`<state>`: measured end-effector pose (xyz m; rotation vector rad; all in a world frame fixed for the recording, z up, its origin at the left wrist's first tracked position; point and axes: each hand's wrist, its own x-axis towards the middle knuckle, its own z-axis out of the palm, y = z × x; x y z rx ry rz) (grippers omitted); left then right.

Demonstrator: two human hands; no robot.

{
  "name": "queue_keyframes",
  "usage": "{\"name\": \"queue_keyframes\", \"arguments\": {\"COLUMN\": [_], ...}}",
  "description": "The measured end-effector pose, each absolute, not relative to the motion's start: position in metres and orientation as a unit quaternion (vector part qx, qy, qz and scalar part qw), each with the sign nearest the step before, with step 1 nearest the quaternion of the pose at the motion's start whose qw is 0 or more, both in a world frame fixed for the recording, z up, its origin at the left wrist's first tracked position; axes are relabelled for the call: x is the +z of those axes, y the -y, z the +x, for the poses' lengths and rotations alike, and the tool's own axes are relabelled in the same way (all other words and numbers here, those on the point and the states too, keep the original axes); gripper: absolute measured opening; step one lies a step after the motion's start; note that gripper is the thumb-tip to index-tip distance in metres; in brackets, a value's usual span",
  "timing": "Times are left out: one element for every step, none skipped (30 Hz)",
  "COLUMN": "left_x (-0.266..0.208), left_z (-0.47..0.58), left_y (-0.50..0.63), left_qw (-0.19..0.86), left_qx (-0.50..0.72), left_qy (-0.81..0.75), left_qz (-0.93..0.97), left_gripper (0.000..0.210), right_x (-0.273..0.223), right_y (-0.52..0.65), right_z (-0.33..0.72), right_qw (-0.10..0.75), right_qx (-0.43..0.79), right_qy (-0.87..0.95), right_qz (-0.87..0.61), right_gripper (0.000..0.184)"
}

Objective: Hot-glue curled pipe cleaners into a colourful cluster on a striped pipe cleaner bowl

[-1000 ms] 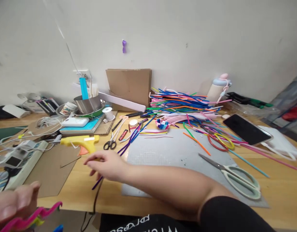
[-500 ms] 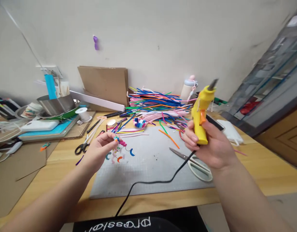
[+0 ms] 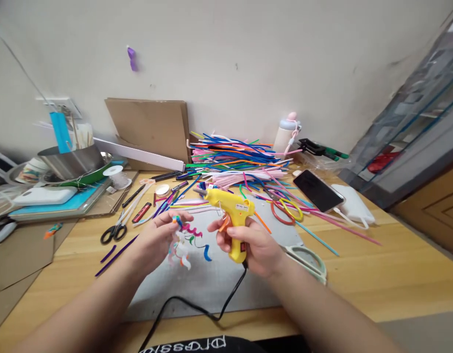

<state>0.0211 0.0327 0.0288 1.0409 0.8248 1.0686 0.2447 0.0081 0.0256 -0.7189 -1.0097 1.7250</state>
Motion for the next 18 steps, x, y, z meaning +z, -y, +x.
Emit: {"name": "queue_keyframes", "arguments": {"left_x": [0.026, 0.023, 0.020, 0.018, 0.016, 0.015, 0.014, 0.014, 0.014, 0.014, 0.014, 0.015, 0.015, 0.014, 0.014, 0.014, 0.013, 0.013], "left_z": [0.020, 0.018, 0.016, 0.015, 0.014, 0.012, 0.011, 0.011, 0.010, 0.008, 0.007, 0.006, 0.005, 0.003, 0.002, 0.001, 0.000, 0.000], "left_y": [-0.033, -0.034, -0.034, -0.035, -0.035, -0.036, -0.036, -0.037, -0.037, -0.036, -0.036, -0.035, -0.034, -0.034, -0.033, -0.032, -0.031, -0.031], "left_qw": [0.691, 0.717, 0.736, 0.749, 0.754, 0.751, 0.740, 0.719, 0.688, 0.646, 0.597, 0.543, 0.490, 0.441, 0.400, 0.368, 0.343, 0.323], "left_qx": [0.458, 0.444, 0.434, 0.430, 0.434, 0.444, 0.457, 0.473, 0.490, 0.505, 0.519, 0.531, 0.541, 0.550, 0.557, 0.560, 0.561, 0.560], "left_qy": [-0.359, -0.354, -0.346, -0.339, -0.333, -0.332, -0.336, -0.344, -0.356, -0.367, -0.376, -0.382, -0.384, -0.383, -0.381, -0.379, -0.380, -0.382], "left_qz": [0.430, 0.405, 0.387, 0.373, 0.363, 0.358, 0.361, 0.375, 0.401, 0.439, 0.483, 0.527, 0.566, 0.597, 0.620, 0.638, 0.651, 0.660], "left_gripper": [0.017, 0.019, 0.021, 0.021, 0.021, 0.019, 0.018, 0.017, 0.016, 0.015, 0.013, 0.011, 0.009, 0.009, 0.011, 0.013, 0.016, 0.018], "right_x": [0.021, 0.017, 0.014, 0.011, 0.009, 0.008, 0.007, 0.006, 0.004, 0.003, 0.002, 0.000, -0.002, -0.004, -0.005, -0.007, -0.010, -0.012], "right_y": [-0.009, -0.009, -0.009, -0.010, -0.010, -0.010, -0.010, -0.009, -0.008, -0.007, -0.005, -0.002, 0.001, 0.004, 0.006, 0.009, 0.012, 0.014], "right_z": [0.242, 0.240, 0.239, 0.239, 0.240, 0.240, 0.241, 0.242, 0.243, 0.244, 0.244, 0.245, 0.245, 0.244, 0.244, 0.244, 0.245, 0.245], "right_qw": [0.486, 0.485, 0.483, 0.483, 0.485, 0.491, 0.497, 0.502, 0.506, 0.508, 0.507, 0.503, 0.497, 0.489, 0.481, 0.477, 0.477, 0.479], "right_qx": [0.711, 0.711, 0.708, 0.705, 0.700, 0.695, 0.691, 0.688, 0.684, 0.678, 0.668, 0.655, 0.641, 0.626, 0.613, 0.600, 0.587, 0.577], "right_qy": [0.413, 0.415, 0.418, 0.422, 0.424, 0.425, 0.425, 0.424, 0.425, 0.428, 0.436, 0.447, 0.459, 0.471, 0.483, 0.493, 0.501, 0.509], "right_qz": [-0.296, -0.297, -0.300, -0.305, -0.308, -0.309, -0.309, -0.309, -0.310, -0.315, -0.326, -0.342, -0.362, -0.382, -0.399, -0.413, -0.420, -0.423], "right_gripper": [0.012, 0.011, 0.012, 0.013, 0.015, 0.018, 0.020, 0.021, 0.022, 0.022, 0.023, 0.023, 0.023, 0.022, 0.022, 0.022, 0.022, 0.022]}}
